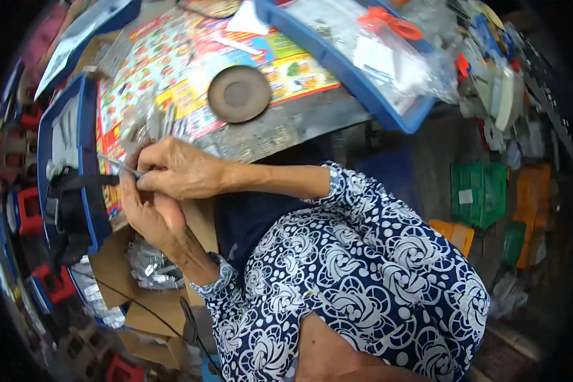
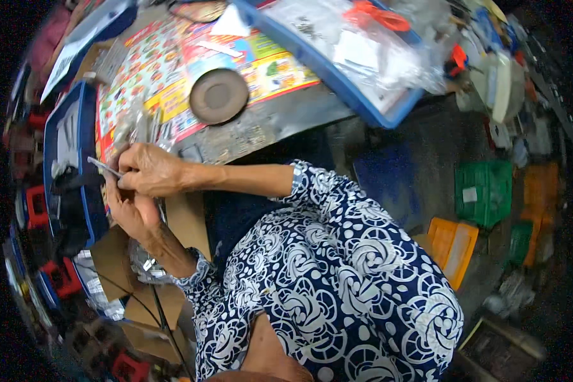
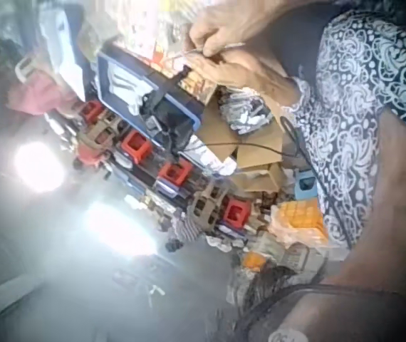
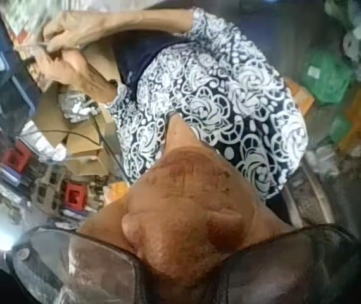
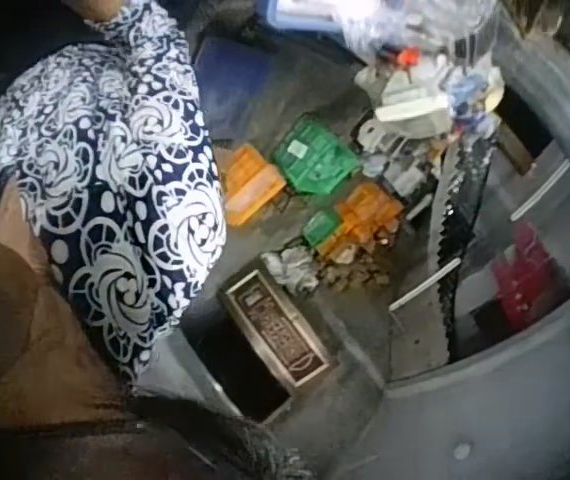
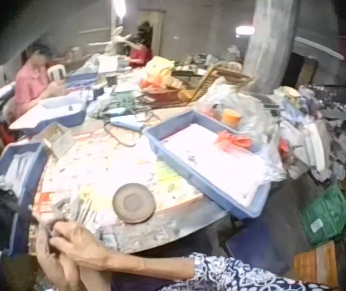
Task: The person takes small parts from bags and trays, fits them onto metal brackets by hand, and sets the assembled components aside on the table.
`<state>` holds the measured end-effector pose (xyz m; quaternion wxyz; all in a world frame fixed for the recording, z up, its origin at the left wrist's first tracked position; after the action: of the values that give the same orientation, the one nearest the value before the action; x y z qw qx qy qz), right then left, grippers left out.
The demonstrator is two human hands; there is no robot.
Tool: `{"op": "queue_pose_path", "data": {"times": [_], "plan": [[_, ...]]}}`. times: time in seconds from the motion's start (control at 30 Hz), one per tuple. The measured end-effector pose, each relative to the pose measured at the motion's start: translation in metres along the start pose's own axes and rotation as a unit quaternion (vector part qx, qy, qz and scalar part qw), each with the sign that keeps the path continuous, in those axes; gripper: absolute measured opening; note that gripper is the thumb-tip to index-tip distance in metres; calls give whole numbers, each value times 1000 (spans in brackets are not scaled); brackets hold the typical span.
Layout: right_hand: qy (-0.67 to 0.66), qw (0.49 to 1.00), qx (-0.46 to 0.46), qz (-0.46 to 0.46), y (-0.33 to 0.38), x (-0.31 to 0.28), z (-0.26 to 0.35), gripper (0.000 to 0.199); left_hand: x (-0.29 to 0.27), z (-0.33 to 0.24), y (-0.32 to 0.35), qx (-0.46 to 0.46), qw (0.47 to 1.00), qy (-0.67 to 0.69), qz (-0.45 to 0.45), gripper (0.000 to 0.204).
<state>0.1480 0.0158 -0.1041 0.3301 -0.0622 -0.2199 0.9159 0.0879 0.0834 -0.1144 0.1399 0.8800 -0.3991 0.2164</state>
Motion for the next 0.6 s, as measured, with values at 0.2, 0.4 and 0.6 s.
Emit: {"op": "queue_pose_path", "data": {"times": [0.2,0.4,0.6], "plan": [[26,1000,14,4,44,-71,-4,19,22,47,-20,-34,992,39,114,28],[112,991,48,-51,112,-150,31,18,25,54,-6,-90,987,40,129,28],[189,957,105,-191,174,-216,63,17,20,56,-5,-97,962,83,240,25]]}}
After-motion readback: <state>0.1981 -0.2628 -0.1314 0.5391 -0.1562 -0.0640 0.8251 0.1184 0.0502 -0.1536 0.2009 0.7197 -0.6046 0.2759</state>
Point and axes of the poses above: each hand's wrist, its own y-axis away from the middle knuckle, its own x-axis out of the palm, z = x × y, the point moved 5 cm from there along -y, towards the middle knuckle, and after that the axes turned 6 degrees about -x, right-handed, at the moved point
